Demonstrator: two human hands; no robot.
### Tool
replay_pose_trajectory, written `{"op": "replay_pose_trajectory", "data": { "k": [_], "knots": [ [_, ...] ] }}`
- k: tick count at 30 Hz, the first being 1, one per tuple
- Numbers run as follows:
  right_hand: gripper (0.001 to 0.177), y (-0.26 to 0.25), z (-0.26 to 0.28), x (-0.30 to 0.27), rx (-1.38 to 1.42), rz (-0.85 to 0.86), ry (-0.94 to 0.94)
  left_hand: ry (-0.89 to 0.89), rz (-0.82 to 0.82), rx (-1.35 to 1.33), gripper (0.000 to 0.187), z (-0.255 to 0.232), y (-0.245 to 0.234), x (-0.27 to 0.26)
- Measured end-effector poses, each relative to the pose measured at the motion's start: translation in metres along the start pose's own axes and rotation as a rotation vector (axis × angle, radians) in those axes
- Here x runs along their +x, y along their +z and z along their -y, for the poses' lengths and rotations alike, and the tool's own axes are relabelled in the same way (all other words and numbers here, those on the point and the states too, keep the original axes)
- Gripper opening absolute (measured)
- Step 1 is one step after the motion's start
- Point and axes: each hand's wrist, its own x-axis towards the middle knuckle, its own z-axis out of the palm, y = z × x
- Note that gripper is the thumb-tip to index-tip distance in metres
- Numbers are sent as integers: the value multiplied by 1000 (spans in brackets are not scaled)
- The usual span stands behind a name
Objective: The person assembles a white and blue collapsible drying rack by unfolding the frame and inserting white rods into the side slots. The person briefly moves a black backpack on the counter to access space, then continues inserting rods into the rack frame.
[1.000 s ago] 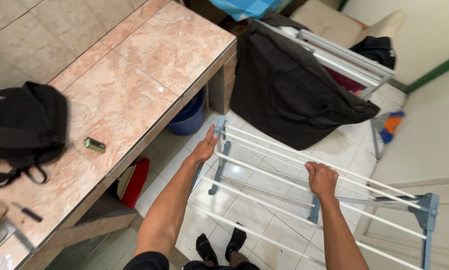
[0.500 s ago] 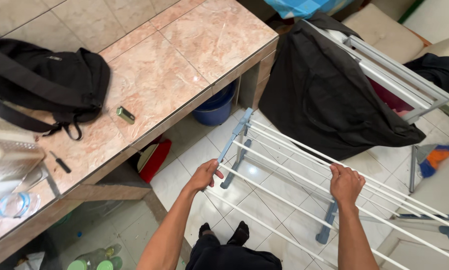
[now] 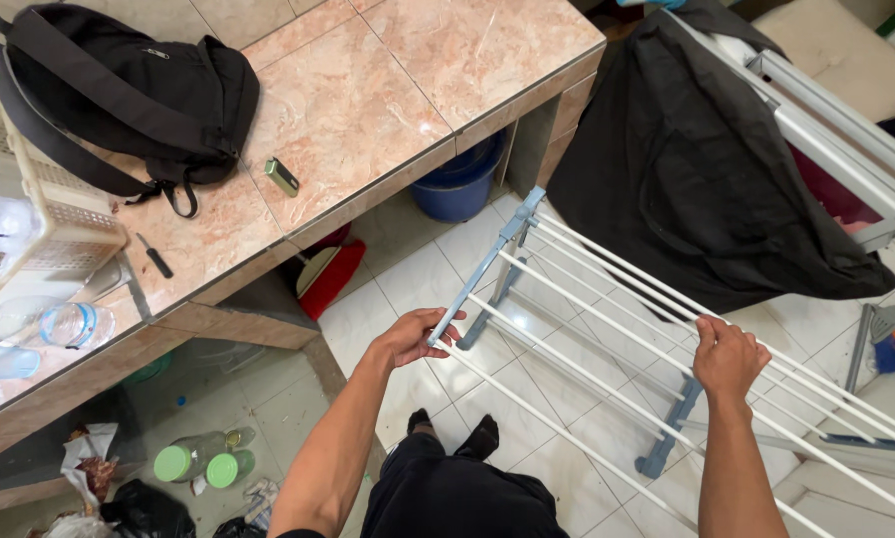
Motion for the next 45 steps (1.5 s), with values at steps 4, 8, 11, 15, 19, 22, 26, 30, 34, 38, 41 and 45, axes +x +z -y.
{"op": "replay_pose_trajectory", "data": {
  "k": [4,8,11,15,19,22,26,30,34,38,41,45],
  "knots": [
    [27,3,-3,-4,38,-10,4,2,-40,19,41,9,1,-6],
    [22,-1,11,-1,-20,-70,-18,27,-170,279,47,5,2,-1],
    [21,-7,41,-4,-74,-262,-40,67,-237,382,49,11,6,0],
    [15,14,155,-31,354,-236,-226,100,-234,307,49,16,4,3],
    [22,31,294,-109,766,426,-311,156,-253,270,47,25,-1,5],
    [32,24,350,-138,576,508,-365,177,-279,276,44,28,-2,6],
    [33,14,366,-119,611,597,-254,210,-304,373,47,20,-7,8],
    [32,14,375,-109,563,778,-253,259,-342,432,43,20,-9,12],
    [29,13,379,-106,576,726,-296,293,-417,566,47,16,-6,17],
    [32,15,378,-104,402,842,-257,406,-361,603,48,14,2,16],
    [31,16,380,-105,328,872,-242,270,-355,653,51,9,10,18],
    [35,16,381,-104,304,858,-254,264,-340,602,51,7,10,16]
  ]
}}
